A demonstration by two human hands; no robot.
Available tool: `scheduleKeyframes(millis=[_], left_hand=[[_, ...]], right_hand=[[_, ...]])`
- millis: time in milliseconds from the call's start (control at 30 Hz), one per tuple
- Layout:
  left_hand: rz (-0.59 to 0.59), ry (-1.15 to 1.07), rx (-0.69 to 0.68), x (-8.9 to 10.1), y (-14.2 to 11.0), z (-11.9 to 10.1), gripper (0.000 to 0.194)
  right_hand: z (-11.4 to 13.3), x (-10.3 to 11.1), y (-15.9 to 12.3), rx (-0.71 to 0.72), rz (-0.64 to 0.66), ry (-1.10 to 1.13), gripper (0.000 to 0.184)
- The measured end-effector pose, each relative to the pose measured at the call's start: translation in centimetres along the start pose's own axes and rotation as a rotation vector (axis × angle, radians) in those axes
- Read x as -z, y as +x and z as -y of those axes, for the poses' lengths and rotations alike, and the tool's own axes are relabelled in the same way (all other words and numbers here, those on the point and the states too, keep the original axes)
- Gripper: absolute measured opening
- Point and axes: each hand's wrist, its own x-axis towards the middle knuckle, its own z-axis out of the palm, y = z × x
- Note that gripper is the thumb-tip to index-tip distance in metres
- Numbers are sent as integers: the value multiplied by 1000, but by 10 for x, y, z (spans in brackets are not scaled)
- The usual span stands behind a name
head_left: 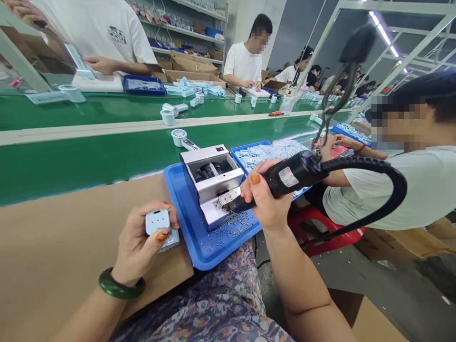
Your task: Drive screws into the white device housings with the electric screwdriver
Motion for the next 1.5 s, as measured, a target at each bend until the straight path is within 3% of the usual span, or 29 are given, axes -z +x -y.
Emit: scheduleKeyframes(millis=[133, 267, 400, 533, 733, 967, 1233, 1500], left_hand=[[14, -14, 15, 1, -1, 1, 30], [34, 76, 6, -1, 0, -3, 32], [96, 321, -24, -10, -1, -15, 33], [186, 402, -124, -21, 1, -24, 28], [178, 410, -199, -25, 0, -22, 30], [194, 378, -134, -24, 0, -20, 32], [184, 356, -161, -24, 0, -20, 32], [196, 366, -33, -23, 2, -20, 53]], right_hand=[[9, 7, -1, -146, 69, -47, 23], [27, 7, 0, -105, -15, 43, 21], [50, -10, 4, -134, -86, 203, 25], [64, -34, 5, -136, -42, 294, 24], [60, -55, 0, -111, 45, 242, 24], [61, -58, -2, -114, 77, 206, 27], [67, -65, -7, -123, 77, 122, 33], [60, -66, -6, -144, 200, 145, 21]])
